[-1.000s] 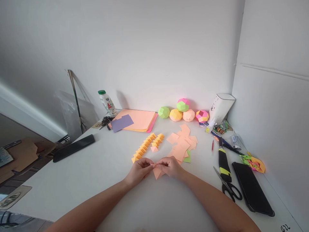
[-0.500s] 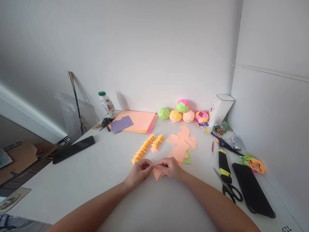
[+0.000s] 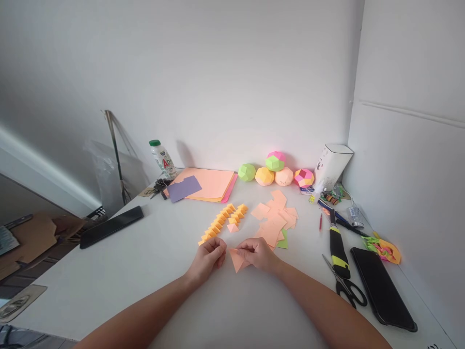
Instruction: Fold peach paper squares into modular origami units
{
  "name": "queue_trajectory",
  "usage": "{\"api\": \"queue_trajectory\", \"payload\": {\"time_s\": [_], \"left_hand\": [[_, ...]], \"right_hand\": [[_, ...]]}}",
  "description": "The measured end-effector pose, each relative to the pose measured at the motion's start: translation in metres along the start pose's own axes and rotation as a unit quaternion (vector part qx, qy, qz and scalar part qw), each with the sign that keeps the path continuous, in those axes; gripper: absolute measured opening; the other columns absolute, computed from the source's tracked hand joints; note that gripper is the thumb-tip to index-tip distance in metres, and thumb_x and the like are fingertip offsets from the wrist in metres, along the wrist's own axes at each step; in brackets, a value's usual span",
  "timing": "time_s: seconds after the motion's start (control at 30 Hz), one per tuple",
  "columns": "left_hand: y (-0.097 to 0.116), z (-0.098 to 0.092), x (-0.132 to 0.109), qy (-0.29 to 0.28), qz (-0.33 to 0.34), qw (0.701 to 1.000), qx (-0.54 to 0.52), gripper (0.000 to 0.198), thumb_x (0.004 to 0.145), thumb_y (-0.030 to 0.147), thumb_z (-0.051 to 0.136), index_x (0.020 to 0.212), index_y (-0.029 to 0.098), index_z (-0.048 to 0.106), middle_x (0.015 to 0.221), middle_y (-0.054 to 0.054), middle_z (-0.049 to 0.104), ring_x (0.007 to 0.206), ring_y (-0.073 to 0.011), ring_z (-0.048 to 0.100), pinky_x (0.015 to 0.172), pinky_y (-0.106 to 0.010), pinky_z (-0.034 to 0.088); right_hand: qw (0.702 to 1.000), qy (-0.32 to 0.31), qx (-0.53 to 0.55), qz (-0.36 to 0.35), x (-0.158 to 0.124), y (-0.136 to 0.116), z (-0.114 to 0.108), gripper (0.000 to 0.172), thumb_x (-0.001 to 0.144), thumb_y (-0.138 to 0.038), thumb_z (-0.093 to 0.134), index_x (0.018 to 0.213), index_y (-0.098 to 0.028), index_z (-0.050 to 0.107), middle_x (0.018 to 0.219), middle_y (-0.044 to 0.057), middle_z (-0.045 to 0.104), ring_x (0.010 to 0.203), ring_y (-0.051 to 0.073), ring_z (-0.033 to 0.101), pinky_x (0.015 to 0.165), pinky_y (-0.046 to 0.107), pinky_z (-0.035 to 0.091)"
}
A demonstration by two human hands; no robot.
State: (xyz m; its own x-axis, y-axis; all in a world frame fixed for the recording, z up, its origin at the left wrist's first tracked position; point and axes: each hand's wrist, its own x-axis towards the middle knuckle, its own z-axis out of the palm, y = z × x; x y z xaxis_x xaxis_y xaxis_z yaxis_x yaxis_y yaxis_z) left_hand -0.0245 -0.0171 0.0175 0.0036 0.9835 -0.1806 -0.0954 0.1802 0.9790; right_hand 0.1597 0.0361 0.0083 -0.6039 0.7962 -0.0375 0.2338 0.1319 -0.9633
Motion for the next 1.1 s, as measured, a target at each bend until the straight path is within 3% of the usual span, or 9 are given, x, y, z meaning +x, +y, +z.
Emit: {"api": "queue_trajectory", "payload": {"time_s": [0.2,0.4,0.6,0.93,1.1], "left_hand": [[-0.0007,0.0049,-0.0008,-0.049,-0.001,0.998,0.050,0.023,0.071,0.038,0.063,0.073,0.017,0.052,0.044,0.008,0.043,0.039,-0.0062,0.036,0.041,-0.019,0.025],[0.0009,0.0046,-0.0015,-0.027,-0.012,0.999,0.045,0.022,0.071,0.036,0.061,0.068,0.019,0.047,0.045,0.009,0.041,0.039,-0.0057,0.035,0.040,-0.018,0.026],[-0.0007,0.0054,-0.0017,-0.062,-0.010,0.997,0.049,0.019,0.072,0.033,0.060,0.070,0.017,0.049,0.051,0.007,0.045,0.043,-0.0060,0.037,0.042,-0.018,0.025],[0.0008,0.0024,-0.0019,-0.009,-0.011,0.999,0.030,0.015,0.070,0.028,0.057,0.066,0.018,0.047,0.044,0.008,0.042,0.040,-0.0069,0.037,0.042,-0.019,0.029],[-0.0013,0.0029,-0.0009,-0.049,-0.011,0.998,0.030,0.021,0.071,0.036,0.061,0.069,0.018,0.050,0.047,0.007,0.044,0.041,-0.0070,0.039,0.043,-0.019,0.028]], "right_hand": [[1.000,-0.010,-0.020,-0.016,0.0001,0.0010,0.0017,0.031,0.080,-0.044,0.058,0.080,-0.014,0.068,0.064,0.001,0.059,0.057,0.013,0.051,0.053,0.025,0.041],[0.998,-0.019,0.052,0.034,-0.0024,-0.0017,0.0024,0.030,0.080,-0.045,0.059,0.080,-0.015,0.062,0.062,-0.001,0.058,0.058,0.014,0.058,0.058,0.028,0.050],[0.998,-0.029,0.047,0.018,-0.0012,-0.0005,0.0038,0.031,0.079,-0.046,0.060,0.078,-0.015,0.064,0.060,-0.001,0.055,0.057,0.013,0.055,0.059,0.029,0.052],[1.000,-0.003,0.021,0.010,-0.0016,-0.0033,-0.0002,0.027,0.079,-0.042,0.059,0.071,-0.016,0.061,0.056,-0.002,0.050,0.050,0.010,0.045,0.047,0.022,0.037],[1.000,-0.009,0.013,-0.005,-0.0007,-0.0039,0.0005,0.023,0.079,-0.038,0.058,0.070,-0.017,0.059,0.058,-0.003,0.048,0.051,0.010,0.043,0.048,0.022,0.035]]}}
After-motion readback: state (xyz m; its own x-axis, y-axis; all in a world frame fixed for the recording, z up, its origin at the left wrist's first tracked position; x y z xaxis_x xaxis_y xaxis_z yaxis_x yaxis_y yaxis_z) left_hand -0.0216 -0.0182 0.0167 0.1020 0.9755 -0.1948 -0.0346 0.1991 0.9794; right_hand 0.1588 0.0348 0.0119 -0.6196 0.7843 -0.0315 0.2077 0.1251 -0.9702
